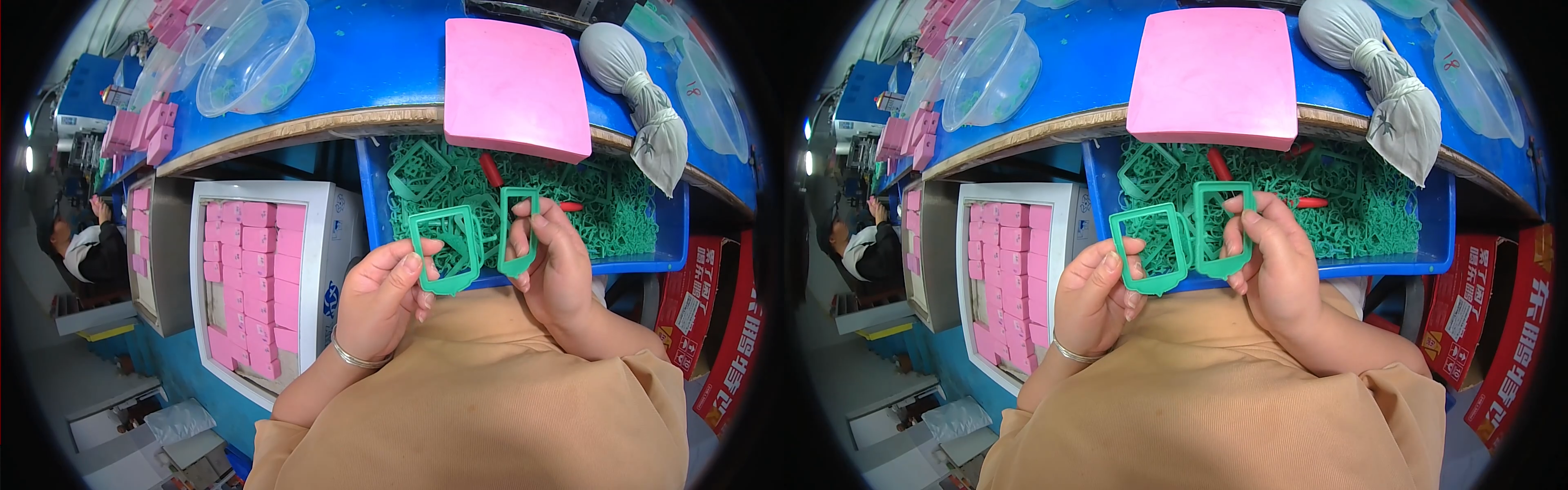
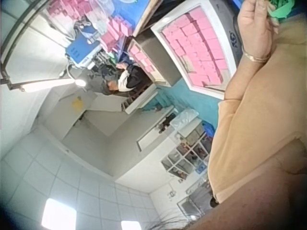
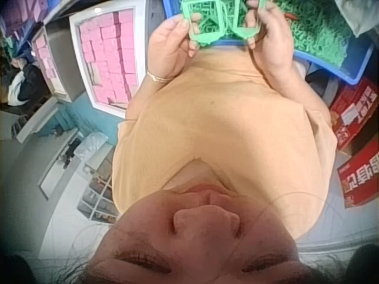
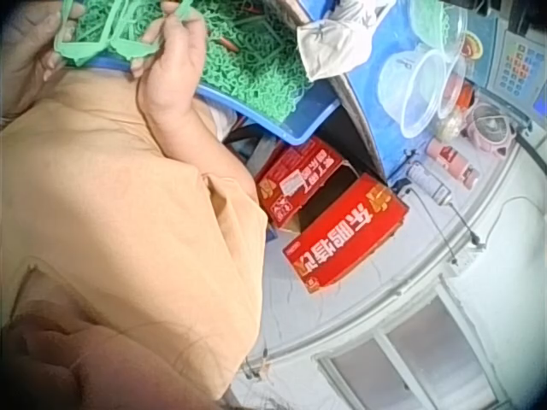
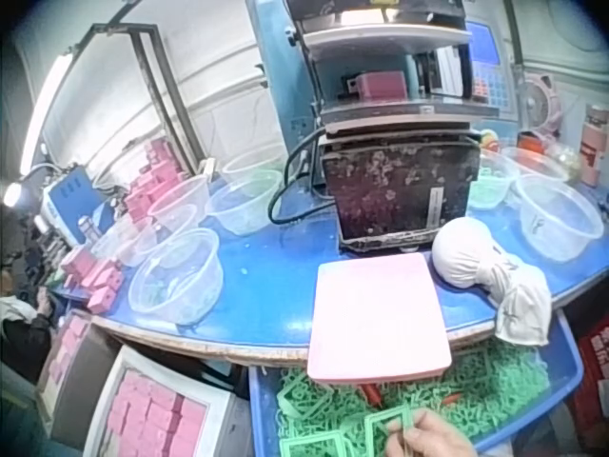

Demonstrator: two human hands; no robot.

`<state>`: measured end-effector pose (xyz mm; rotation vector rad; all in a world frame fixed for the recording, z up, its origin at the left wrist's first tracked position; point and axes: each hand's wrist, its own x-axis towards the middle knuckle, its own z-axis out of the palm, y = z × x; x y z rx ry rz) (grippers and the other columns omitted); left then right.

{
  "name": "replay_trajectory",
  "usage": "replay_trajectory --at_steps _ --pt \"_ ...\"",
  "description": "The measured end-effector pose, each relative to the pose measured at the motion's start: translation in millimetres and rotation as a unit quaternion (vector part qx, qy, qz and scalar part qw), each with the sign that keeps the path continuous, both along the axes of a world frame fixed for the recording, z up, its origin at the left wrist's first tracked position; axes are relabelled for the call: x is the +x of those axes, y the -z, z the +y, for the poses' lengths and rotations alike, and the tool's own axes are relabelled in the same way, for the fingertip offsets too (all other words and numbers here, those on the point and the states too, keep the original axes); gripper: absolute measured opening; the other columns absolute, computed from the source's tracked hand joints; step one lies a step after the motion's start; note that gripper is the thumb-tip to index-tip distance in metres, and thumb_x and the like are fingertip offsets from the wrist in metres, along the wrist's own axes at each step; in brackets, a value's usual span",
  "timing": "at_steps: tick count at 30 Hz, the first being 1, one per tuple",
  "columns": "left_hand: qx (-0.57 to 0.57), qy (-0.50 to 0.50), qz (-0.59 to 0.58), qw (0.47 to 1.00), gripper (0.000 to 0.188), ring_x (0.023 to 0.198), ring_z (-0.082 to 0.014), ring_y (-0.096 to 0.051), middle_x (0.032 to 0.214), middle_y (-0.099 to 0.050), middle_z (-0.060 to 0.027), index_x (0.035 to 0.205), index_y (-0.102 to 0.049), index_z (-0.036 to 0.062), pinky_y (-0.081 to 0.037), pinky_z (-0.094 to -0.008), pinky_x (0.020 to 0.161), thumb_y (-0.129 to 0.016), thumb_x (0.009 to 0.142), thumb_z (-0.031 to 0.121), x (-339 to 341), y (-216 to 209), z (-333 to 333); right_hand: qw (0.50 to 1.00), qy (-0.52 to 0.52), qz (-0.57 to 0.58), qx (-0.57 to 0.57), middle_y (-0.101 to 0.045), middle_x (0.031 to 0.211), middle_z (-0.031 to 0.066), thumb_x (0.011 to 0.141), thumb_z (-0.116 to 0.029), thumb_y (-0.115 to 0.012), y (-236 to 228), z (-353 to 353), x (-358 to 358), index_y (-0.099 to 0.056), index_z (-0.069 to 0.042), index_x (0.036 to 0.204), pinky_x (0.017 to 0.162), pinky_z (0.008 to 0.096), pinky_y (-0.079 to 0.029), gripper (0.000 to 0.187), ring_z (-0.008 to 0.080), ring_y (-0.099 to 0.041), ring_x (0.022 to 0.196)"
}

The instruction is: Assembling and inspecting green plastic frame components at a production workstation.

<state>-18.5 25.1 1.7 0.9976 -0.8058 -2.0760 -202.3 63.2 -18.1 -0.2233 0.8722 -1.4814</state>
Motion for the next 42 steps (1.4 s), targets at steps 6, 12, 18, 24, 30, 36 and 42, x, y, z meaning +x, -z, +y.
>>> replay_trajectory --at_steps 6,12,18,24,30,36,42 --pt "0.002 0.014 -0.003 1.0 0.023 0.056 -0.0075 -0.048 0.077 -0.055 -0.0025 0.103 -0.051 -0.0007 -0.04 -0.0195 0.047 -0.048 0.085 0.013 0 1 3 0.988 -0.136 0.042 -0.052 -0.051 0.072 0.0047 0.085 -0.011 -0.046 -6 4 4 -0.044 -0.002 0.109 0.044 0.02 -0.042 0.026 0.0105 -0.05 0.051" --pt "0.005 0.073 0.007 0.997 0.02 0.055 -0.0067 -0.048 0.078 -0.055 -0.0024 0.099 -0.054 0.0001 -0.04 -0.0193 0.048 -0.05 0.083 0.012 -1 -1 3 0.981 -0.166 0.096 -0.036 -0.05 0.08 0.0061 0.083 -0.007 -0.048 -7 2 8 -0.039 -0.001 0.116 0.046 0.0211 -0.045 0.034 0.0112 -0.053 0.055" --pt "-0.001 0.108 0.004 0.994 0.021 0.058 -0.0104 -0.049 0.079 -0.056 -0.0064 0.097 -0.053 -0.0021 -0.038 -0.0211 0.045 -0.051 0.083 0.013 -3 -3 2 0.977 -0.168 0.129 -0.027 -0.043 0.086 0.0058 0.082 -0.003 -0.049 -8 1 12 -0.036 -0.004 0.119 0.048 0.0203 -0.047 0.04 0.0107 -0.054 0.056" --pt "-0.005 0.125 -0.011 0.992 0.02 0.056 -0.0106 -0.05 0.079 -0.056 -0.0073 0.096 -0.054 -0.0027 -0.04 -0.0205 0.044 -0.051 0.082 0.012 -5 -5 1 0.964 -0.188 0.186 -0.021 -0.042 0.084 0.0046 0.081 -0.003 -0.049 -7 1 13 -0.038 -0.007 0.119 0.048 0.0188 -0.046 0.04 0.0085 -0.053 0.058" --pt "0.015 0.137 -0.016 0.99 0.02 0.051 -0.0118 -0.052 0.084 -0.058 -0.0132 0.097 -0.053 -0.003 -0.042 -0.0203 0.043 -0.05 0.082 0.01 -5 -7 1 0.945 -0.207 0.252 -0.027 -0.043 0.077 0.0022 0.082 -0.004 -0.049 -7 0 13 -0.04 -0.01 0.119 0.048 0.0178 -0.044 0.039 0.0058 -0.051 0.057" --pt "0.01 0.163 -0.011 0.987 0.019 0.053 -0.0076 -0.051 0.087 -0.06 -0.0096 0.097 -0.054 -0.0019 -0.042 -0.0187 0.045 -0.048 0.084 0.011 -3 -10 0 0.922 -0.22 0.317 -0.043 -0.047 0.078 0.0043 0.081 -0.004 -0.049 -9 -1 13 -0.041 -0.01 0.119 0.049 0.018 -0.044 0.039 0.0056 -0.051 0.057" --pt "-0.017 0.168 -0.049 0.984 0.018 0.049 -0.0108 -0.053 0.081 -0.059 -0.0124 0.097 -0.054 -0.0032 -0.042 -0.0191 0.042 -0.048 0.082 0.007 -5 -11 1 0.917 -0.228 0.325 -0.043 -0.049 0.08 0.0053 0.081 -0.004 -0.05 -9 -1 13 -0.041 -0.01 0.118 0.049 0.0184 -0.044 0.038 0.0061 -0.051 0.056"
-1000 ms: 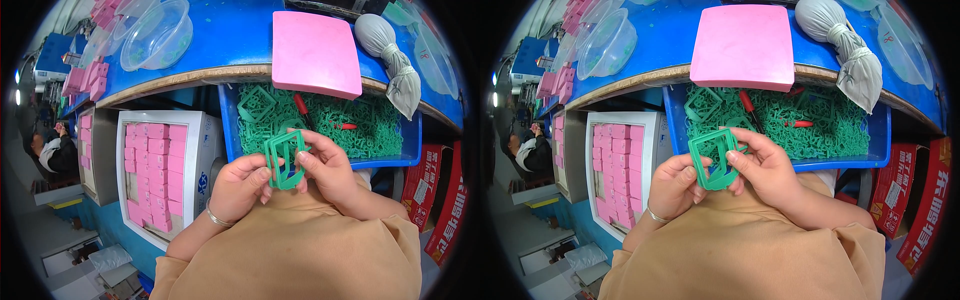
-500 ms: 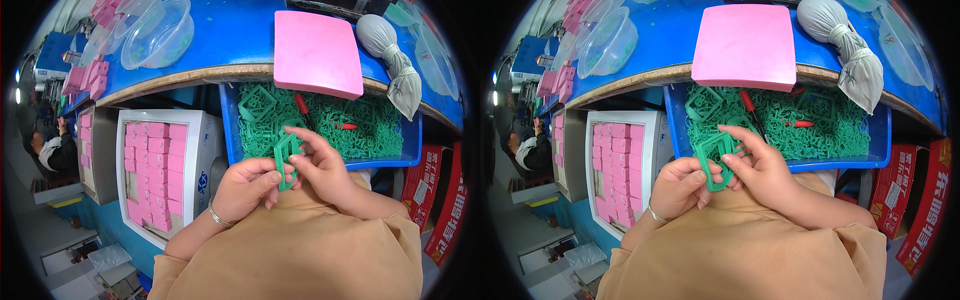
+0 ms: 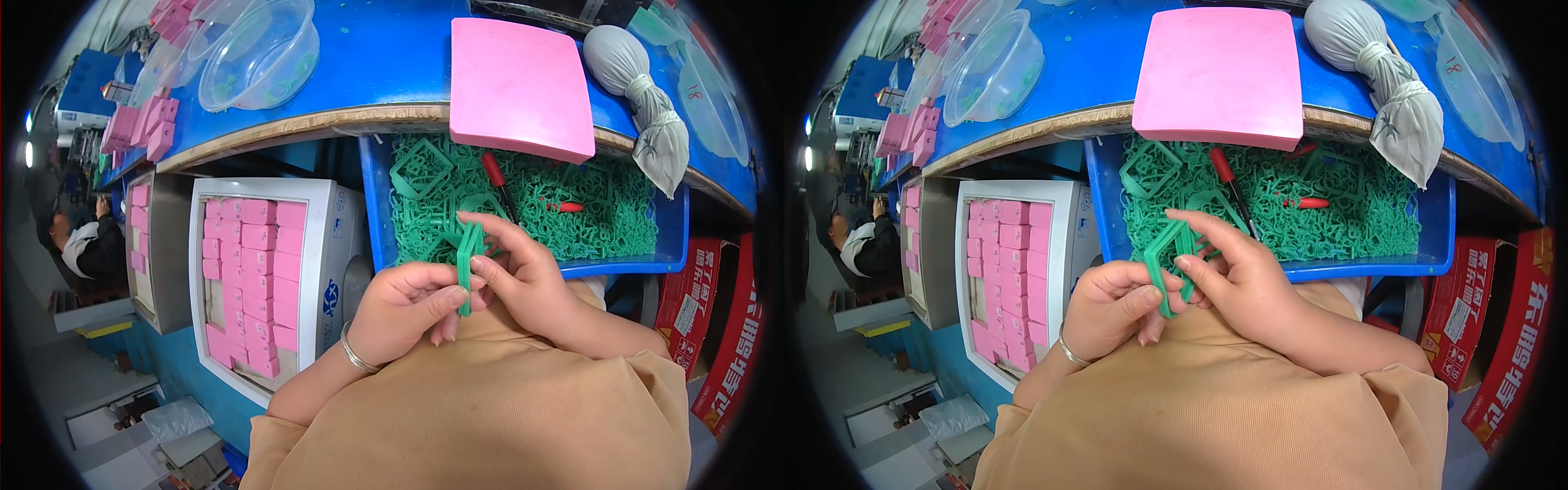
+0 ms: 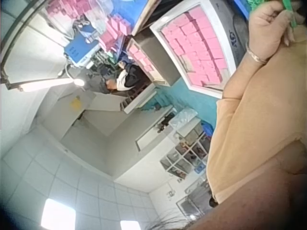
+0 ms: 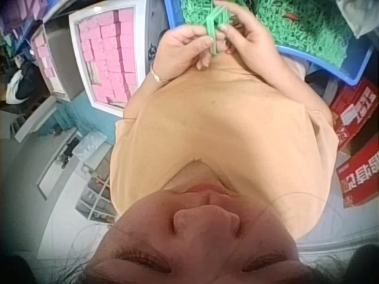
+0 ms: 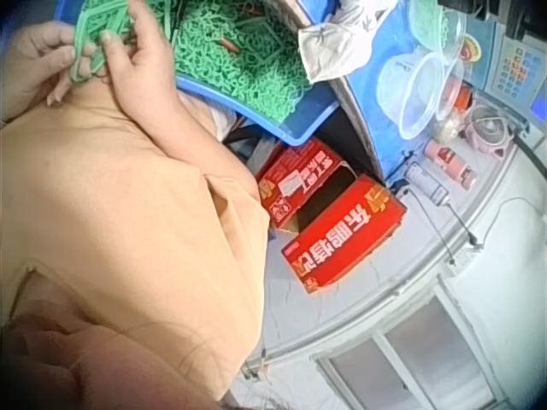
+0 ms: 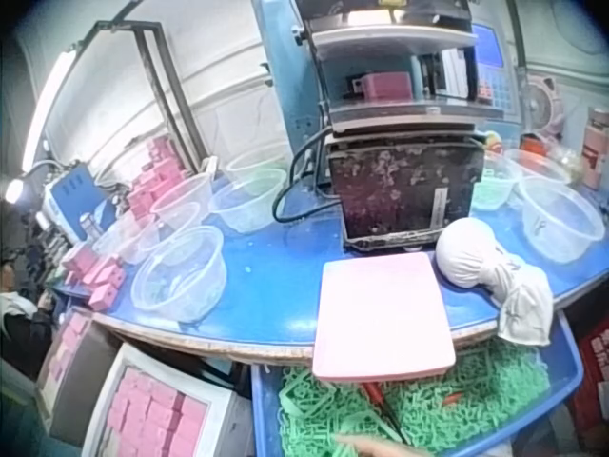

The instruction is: Assembling and inspecting green plastic frame components at a production workstation.

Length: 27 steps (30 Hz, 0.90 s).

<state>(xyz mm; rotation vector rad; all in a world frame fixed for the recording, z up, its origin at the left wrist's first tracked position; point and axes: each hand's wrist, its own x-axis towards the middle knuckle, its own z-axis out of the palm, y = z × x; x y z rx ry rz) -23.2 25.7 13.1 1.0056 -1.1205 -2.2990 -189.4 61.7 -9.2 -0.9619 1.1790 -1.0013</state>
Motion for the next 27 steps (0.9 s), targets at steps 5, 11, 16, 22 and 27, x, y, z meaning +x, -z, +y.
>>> replay_trajectory --at_steps 5,11,16,22,27 --pt "-0.026 0.026 -0.047 0.998 0.016 0.053 -0.0056 -0.05 0.079 -0.059 -0.005 0.095 -0.056 -0.0001 -0.04 -0.0173 0.046 -0.05 0.082 0.006 0 -7 0 1.0 0.003 -0.02 0.012 -0.048 0.085 0.0056 0.081 -0.004 -0.051 1 0 0 -0.042 -0.011 0.117 0.053 0.0186 -0.044 0.038 0.0065 -0.051 0.06" --pt "-0.146 0.036 -0.048 0.987 0.013 0.053 -0.0065 -0.049 0.078 -0.057 -0.0083 0.091 -0.056 -0.002 -0.038 -0.0165 0.046 -0.051 0.08 0.002 3 -4 1 0.984 0.045 0.085 -0.15 -0.043 0.095 0.0048 0.078 -0.003 -0.053 12 0 -4 -0.052 -0.009 0.108 0.063 0.0202 -0.04 0.03 0.0074 -0.044 0.067" --pt "-0.202 0.008 -0.011 0.979 0.014 0.058 -0.0082 -0.048 0.08 -0.056 -0.0101 0.09 -0.056 -0.0038 -0.039 -0.0181 0.051 -0.052 0.078 0.003 15 1 -2 0.979 0.063 0.022 -0.191 -0.043 0.09 0.0031 0.074 -0.001 -0.058 11 1 -11 -0.059 -0.008 0.096 0.057 0.0178 -0.034 0.023 0.0052 -0.037 0.062" --pt "-0.289 -0.006 -0.046 0.956 0.014 0.061 -0.0104 -0.049 0.081 -0.056 -0.0123 0.089 -0.056 -0.0055 -0.04 -0.02 0.054 -0.05 0.079 0.003 26 5 -11 0.973 0.031 0.053 -0.22 -0.044 0.086 0.0019 0.07 -0.003 -0.063 4 5 -15 -0.06 -0.007 0.091 0.05 0.0171 -0.032 0.023 0.0048 -0.037 0.061" --pt "-0.266 0.003 -0.037 0.963 0.018 0.066 -0.0105 -0.049 0.087 -0.055 -0.01 0.095 -0.056 -0.0041 -0.041 -0.0208 0.059 -0.05 0.079 0.0 28 8 -13 0.964 0.023 0.065 -0.255 -0.045 0.083 0.0022 0.068 -0.003 -0.065 1 6 -15 -0.06 -0.007 0.09 0.048 0.017 -0.031 0.023 0.0049 -0.038 0.061"
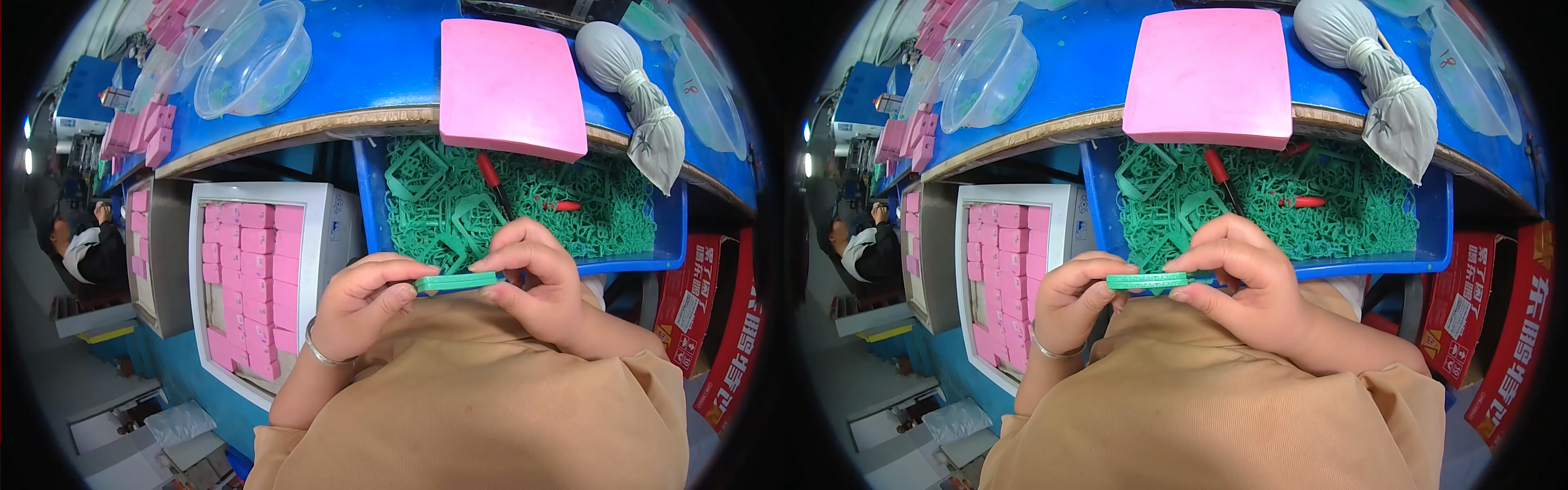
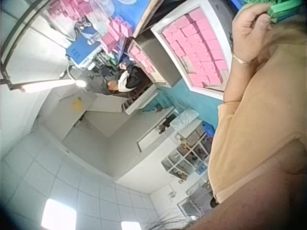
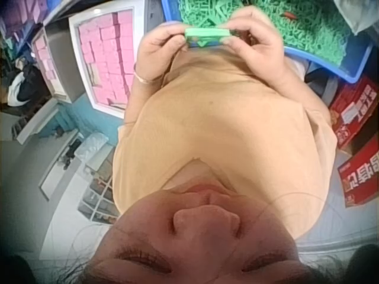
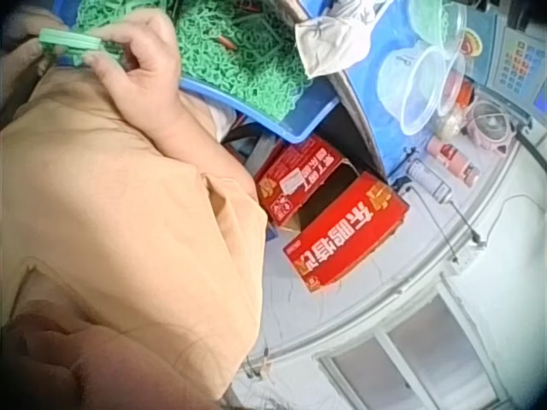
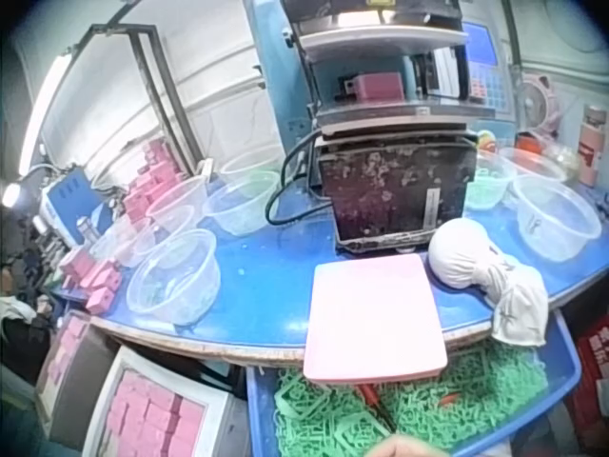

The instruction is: Assembling and inspecting green plastic frame components at a production workstation.

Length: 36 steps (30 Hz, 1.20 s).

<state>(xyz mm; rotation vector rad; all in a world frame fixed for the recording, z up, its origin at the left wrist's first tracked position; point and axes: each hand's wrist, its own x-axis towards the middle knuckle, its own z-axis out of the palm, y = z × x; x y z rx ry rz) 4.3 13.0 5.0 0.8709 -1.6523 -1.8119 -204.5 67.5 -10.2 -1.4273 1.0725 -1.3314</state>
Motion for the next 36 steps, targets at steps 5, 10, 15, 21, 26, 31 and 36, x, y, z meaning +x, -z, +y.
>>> replay_trajectory --at_steps 5,10,15,21,26,31,36 --pt "-0.016 0.01 -0.008 1.0 0.021 0.071 -0.0136 -0.051 0.09 -0.054 -0.0125 0.096 -0.055 -0.0064 -0.042 -0.0231 0.063 -0.053 0.075 -0.001 -1 0 2 1.0 0.002 0.017 -0.002 -0.047 0.082 0.003 0.067 -0.003 -0.065 -3 1 -1 -0.06 -0.007 0.088 0.048 0.0172 -0.032 0.022 0.0056 -0.04 0.062" --pt "-0.164 -0.001 -0.067 0.984 0.026 0.074 -0.0158 -0.053 0.084 -0.057 -0.0069 0.097 -0.059 0.0041 -0.043 -0.027 0.063 -0.058 0.07 0.003 -4 2 1 0.998 0.007 0.053 -0.041 -0.047 0.079 0.0052 0.065 -0.002 -0.065 -6 1 1 -0.06 -0.005 0.087 0.052 0.0211 -0.037 0.023 0.012 -0.045 0.067" --pt "-0.269 0.003 -0.116 0.956 0.023 0.074 -0.0193 -0.054 0.081 -0.057 -0.0091 0.09 -0.059 0.0002 -0.043 -0.0263 0.064 -0.058 0.067 -0.002 -7 -9 -1 0.995 0.024 0.088 -0.038 -0.048 0.078 0.0072 0.063 -0.002 -0.066 -6 -1 2 -0.059 -0.005 0.086 0.058 0.0261 -0.038 0.024 0.0169 -0.047 0.069" --pt "-0.414 0.03 -0.198 0.888 0.028 0.065 -0.021 -0.052 0.074 -0.054 -0.0072 0.092 -0.059 0.0046 -0.042 -0.0283 0.056 -0.061 0.064 0.003 -11 -22 0 0.976 0.026 0.175 -0.126 -0.051 0.08 0.0067 0.058 -0.003 -0.067 -7 -8 3 -0.059 -0.005 0.085 0.063 0.0315 -0.038 0.028 0.0217 -0.047 0.072" --pt "-0.478 0.06 -0.246 0.841 0.033 0.063 -0.0193 -0.051 0.072 -0.052 -0.0045 0.094 -0.059 0.0074 -0.041 -0.0281 0.053 -0.065 0.062 0.009 -14 -26 -1 0.972 0.009 0.176 -0.154 -0.053 0.082 0.0067 0.056 -0.003 -0.068 -4 -6 5 -0.059 -0.005 0.086 0.063 0.0324 -0.039 0.031 0.0231 -0.048 0.072" --pt "-0.507 0.037 -0.206 0.836 0.035 0.052 -0.0193 -0.046 0.068 -0.052 -0.0064 0.093 -0.059 0.0022 -0.035 -0.0285 0.046 -0.066 0.059 0.007 -16 -26 -1 0.971 0.013 0.172 -0.166 -0.054 0.079 0.0078 0.056 -0.002 -0.067 -3 -7 6 -0.059 -0.004 0.086 0.062 0.0325 -0.04 0.031 0.024 -0.048 0.071" --pt "-0.517 0.015 -0.186 0.835 0.036 0.049 -0.0181 -0.044 0.066 -0.053 -0.0058 0.089 -0.059 0.0021 -0.033 -0.0274 0.043 -0.069 0.056 0.008 -15 -25 0 0.972 0.012 0.167 -0.167 -0.055 0.078 0.0081 0.057 -0.001 -0.066 -2 -8 6 -0.059 -0.004 0.086 0.06 0.0312 -0.04 0.029 0.0234 -0.049 0.068"
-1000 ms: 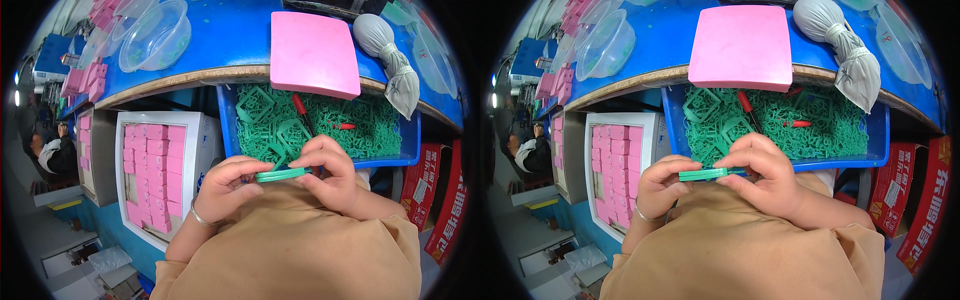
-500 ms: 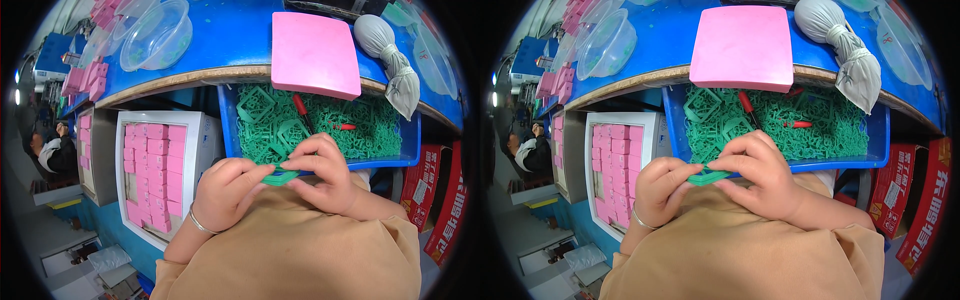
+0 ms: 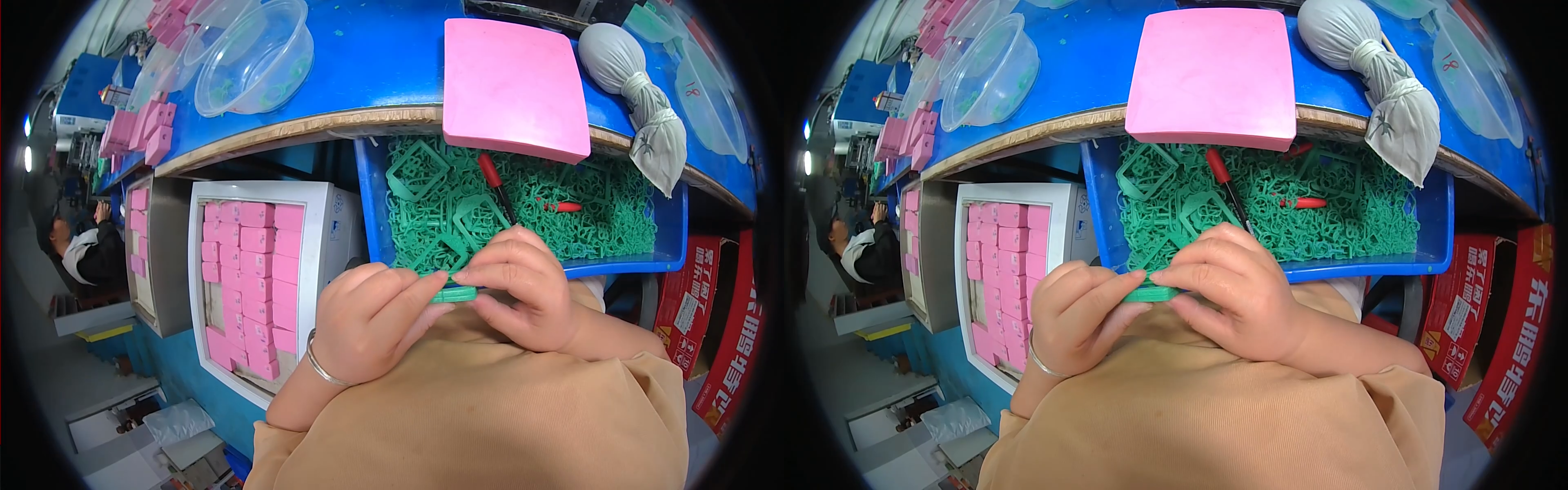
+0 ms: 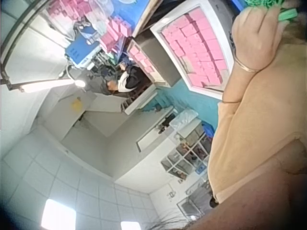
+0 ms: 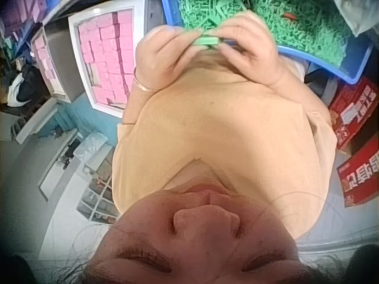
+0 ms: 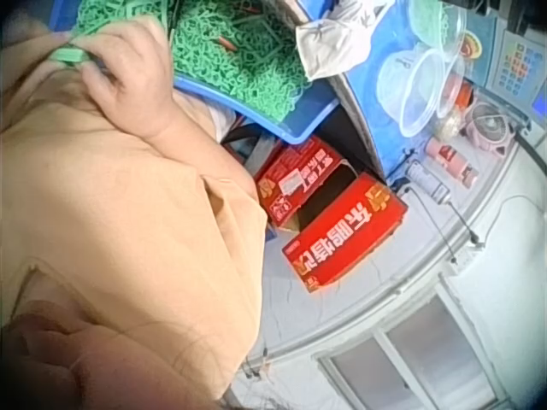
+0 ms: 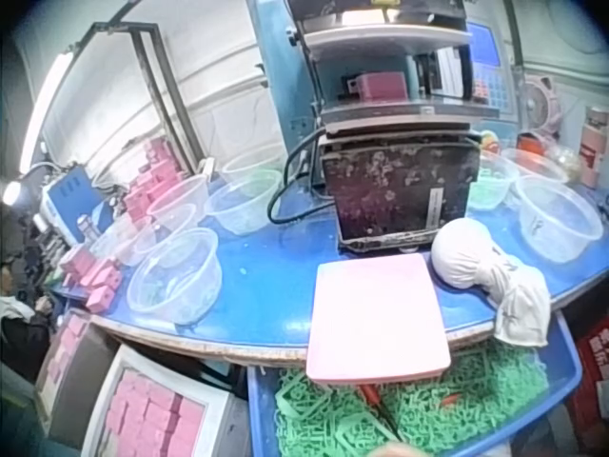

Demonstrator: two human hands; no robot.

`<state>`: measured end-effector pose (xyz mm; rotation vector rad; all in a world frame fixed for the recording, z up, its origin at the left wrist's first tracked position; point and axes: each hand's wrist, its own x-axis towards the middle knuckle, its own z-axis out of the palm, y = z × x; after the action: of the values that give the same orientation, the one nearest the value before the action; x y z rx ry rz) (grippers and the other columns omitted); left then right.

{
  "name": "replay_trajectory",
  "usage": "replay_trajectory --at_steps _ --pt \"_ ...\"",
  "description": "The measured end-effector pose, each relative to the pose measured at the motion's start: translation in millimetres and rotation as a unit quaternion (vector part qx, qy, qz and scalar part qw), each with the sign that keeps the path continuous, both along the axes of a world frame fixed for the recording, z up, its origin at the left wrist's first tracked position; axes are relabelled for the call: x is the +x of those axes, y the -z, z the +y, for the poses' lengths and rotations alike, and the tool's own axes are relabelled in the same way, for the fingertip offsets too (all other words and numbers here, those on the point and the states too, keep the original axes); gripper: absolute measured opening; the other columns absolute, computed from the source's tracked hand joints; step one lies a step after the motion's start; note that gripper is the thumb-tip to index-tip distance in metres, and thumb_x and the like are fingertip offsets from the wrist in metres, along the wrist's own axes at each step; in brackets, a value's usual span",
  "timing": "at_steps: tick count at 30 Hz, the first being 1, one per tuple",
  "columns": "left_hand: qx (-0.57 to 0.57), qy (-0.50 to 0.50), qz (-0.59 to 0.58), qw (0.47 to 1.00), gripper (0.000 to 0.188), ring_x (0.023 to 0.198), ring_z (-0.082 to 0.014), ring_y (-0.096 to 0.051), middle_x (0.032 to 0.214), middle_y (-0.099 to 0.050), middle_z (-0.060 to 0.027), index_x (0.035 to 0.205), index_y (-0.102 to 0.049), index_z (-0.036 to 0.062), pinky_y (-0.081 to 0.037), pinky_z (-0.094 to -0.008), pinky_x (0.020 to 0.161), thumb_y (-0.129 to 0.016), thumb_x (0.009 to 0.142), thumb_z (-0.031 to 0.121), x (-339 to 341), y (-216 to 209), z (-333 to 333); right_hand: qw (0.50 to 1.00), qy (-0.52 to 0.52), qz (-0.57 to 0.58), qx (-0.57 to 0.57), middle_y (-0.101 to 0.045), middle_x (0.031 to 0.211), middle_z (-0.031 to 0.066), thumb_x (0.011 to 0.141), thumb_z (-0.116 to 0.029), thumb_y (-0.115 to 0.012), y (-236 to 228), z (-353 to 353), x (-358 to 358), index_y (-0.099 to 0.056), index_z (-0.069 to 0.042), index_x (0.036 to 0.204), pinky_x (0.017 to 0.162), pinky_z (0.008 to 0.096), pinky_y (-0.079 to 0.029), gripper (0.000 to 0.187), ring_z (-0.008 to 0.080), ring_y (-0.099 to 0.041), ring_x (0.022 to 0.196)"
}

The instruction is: Assembling and inspecting green plastic frame components at a production workstation.

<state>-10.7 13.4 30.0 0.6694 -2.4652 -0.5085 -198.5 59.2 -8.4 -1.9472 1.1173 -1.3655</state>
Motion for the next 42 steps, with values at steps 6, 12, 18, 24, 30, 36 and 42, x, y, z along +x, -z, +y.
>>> replay_trajectory --at_steps 6,12,18,24,30,36,42 --pt "-0.01 0.005 0.014 1.0 0.037 0.047 -0.0162 -0.042 0.064 -0.053 -0.0052 0.087 -0.059 0.0023 -0.031 -0.0261 0.041 -0.072 0.053 0.008 0.3 -1.0 1.1 0.999 -0.009 -0.03 0.043 -0.055 0.078 0.0088 0.06 0.0 -0.064 2.8 1.9 1.3 -0.059 -0.004 0.087 0.056 0.0295 -0.041 0.028 0.0219 -0.05 0.065" --pt "0.011 -0.009 0.028 0.999 0.036 0.049 -0.0168 -0.044 0.067 -0.054 -0.0058 0.087 -0.059 0.0029 -0.032 -0.027 0.044 -0.071 0.053 0.005 0.3 -1.6 1.0 0.991 -0.008 -0.088 0.105 -0.055 0.079 0.0082 0.065 0.002 -0.06 3.5 4.4 1.6 -0.059 -0.004 0.089 0.058 0.0273 -0.042 0.025 0.0182 -0.051 0.066" --pt "0.044 -0.027 0.04 0.998 0.032 0.056 -0.0183 -0.048 0.071 -0.055 -0.0072 0.085 -0.058 0.0028 -0.035 -0.0268 0.049 -0.069 0.055 0.0 2.7 0.8 0.5 0.981 0.0 -0.133 0.139 -0.054 0.082 0.0085 0.068 0.004 -0.057 4.3 4.5 0.2 -0.059 -0.003 0.091 0.061 0.0244 -0.043 0.024 0.0143 -0.051 0.068" --pt "0.062 -0.025 0.048 0.997 0.031 0.058 -0.0182 -0.049 0.072 -0.056 -0.0071 0.085 -0.058 0.0026 -0.035 -0.0265 0.051 -0.067 0.057 -0.002 3.3 0.5 0.3 0.981 -0.001 -0.13 0.145 -0.053 0.085 0.0088 0.068 0.003 -0.057 3.0 4.6 0.2 -0.059 -0.003 0.091 0.061 0.0243 -0.043 0.025 0.0145 -0.051 0.07" --pt "0.071 -0.016 0.051 0.996 0.032 0.056 -0.0194 -0.048 0.073 -0.054 -0.0073 0.087 -0.058 0.0021 -0.036 -0.0275 0.05 -0.065 0.056 -0.002 4.9 0.5 -1.1 0.982 0.0 -0.117 0.146 -0.053 0.087 0.0082 0.068 0.003 -0.057 4.6 4.4 0.4 -0.059 -0.004 0.091 0.061 0.0236 -0.043 0.024 0.0146 -0.051 0.073" --pt "0.079 -0.017 0.053 0.995 0.034 0.057 -0.0207 -0.048 0.073 -0.052 -0.0071 0.088 -0.058 0.002 -0.037 -0.029 0.051 -0.064 0.055 -0.002 5.3 -0.1 -1.3 0.981 -0.007 -0.113 0.155 -0.054 0.087 0.0078 0.068 0.002 -0.057 4.0 3.1 1.2 -0.059 -0.004 0.089 0.06 0.0236 -0.043 0.022 0.0147 -0.05 0.075" --pt "0.088 -0.026 0.059 0.994 0.033 0.061 -0.0202 -0.049 0.075 -0.052 -0.0064 0.088 -0.058 0.0031 -0.037 -0.0288 0.054 -0.064 0.056 -0.002 5.9 2.1 -1.0 0.98 -0.008 -0.119 0.157 -0.054 0.088 0.0074 0.068 0.002 -0.057 3.9 2.7 2.8 -0.057 -0.003 0.086 0.057 0.023 -0.042 0.019 0.0142 -0.05 0.075"
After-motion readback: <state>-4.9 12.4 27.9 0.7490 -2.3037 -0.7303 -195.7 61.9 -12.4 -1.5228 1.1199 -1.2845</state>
